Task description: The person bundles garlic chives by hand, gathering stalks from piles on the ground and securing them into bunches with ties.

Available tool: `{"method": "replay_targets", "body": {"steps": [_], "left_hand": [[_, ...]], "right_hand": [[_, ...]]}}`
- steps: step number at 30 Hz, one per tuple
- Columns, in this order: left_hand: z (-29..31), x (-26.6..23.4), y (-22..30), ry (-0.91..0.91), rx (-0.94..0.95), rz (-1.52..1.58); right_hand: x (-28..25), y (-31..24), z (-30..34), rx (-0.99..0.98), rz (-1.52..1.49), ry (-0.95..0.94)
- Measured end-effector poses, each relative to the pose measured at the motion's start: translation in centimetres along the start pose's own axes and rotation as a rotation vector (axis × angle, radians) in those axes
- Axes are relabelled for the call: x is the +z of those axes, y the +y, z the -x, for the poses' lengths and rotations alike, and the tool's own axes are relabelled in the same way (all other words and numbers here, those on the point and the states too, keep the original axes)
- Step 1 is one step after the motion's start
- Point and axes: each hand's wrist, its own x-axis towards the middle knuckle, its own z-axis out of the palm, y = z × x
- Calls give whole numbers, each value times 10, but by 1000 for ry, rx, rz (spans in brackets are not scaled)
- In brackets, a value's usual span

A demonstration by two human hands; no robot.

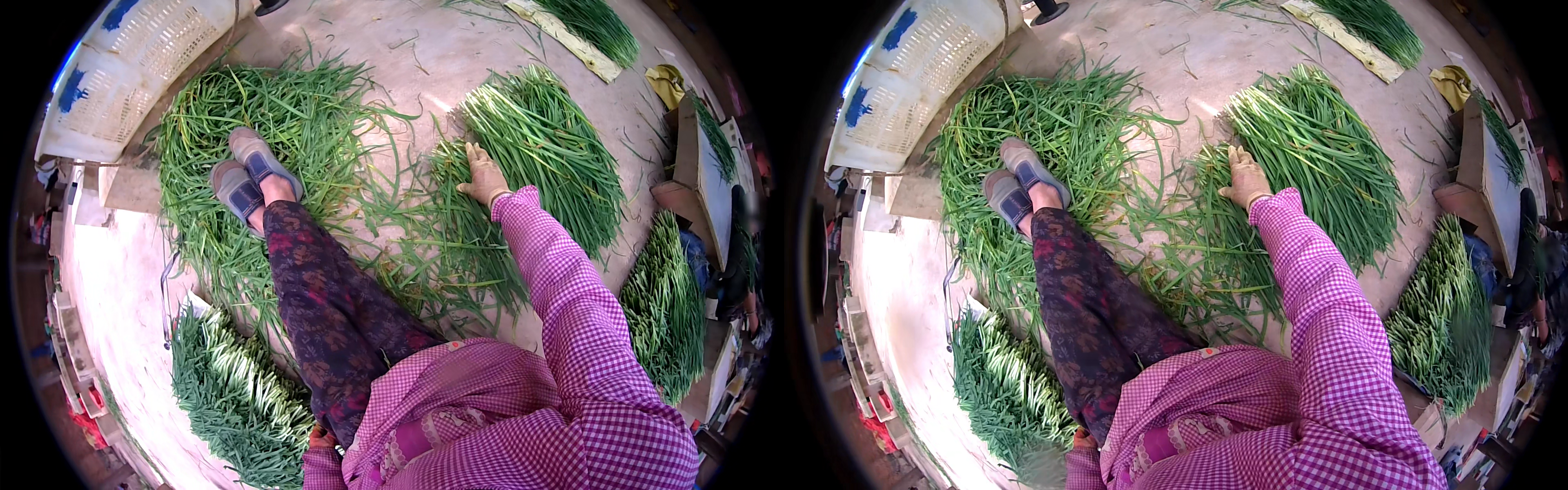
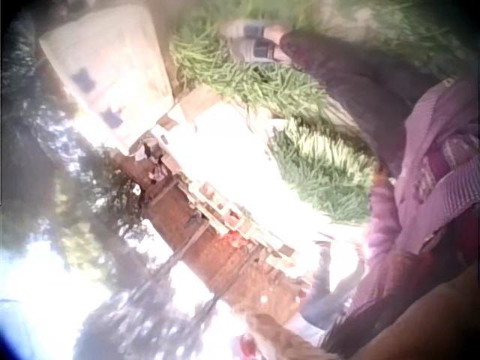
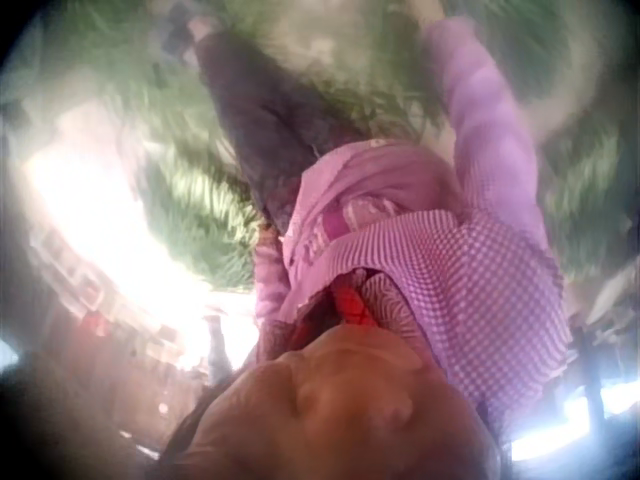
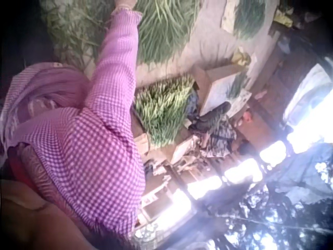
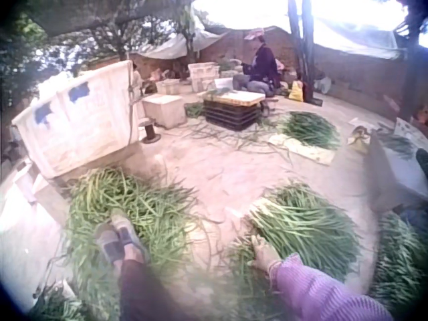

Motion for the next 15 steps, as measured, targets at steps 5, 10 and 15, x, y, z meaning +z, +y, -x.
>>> {"method": "replay_targets", "body": {"steps": [5, 10, 15], "left_hand": [[-2, -8, -8, 70, -87, 39], [-9, -15, -3, 79, -145, 58], [23, 8, 56, 26, -156, -145]], "right_hand": [[-3, 12, -25, 153, 54, -179], [-15, 25, -37, 220, -5, -214], [-29, 58, -50, 316, -173, -203]]}}
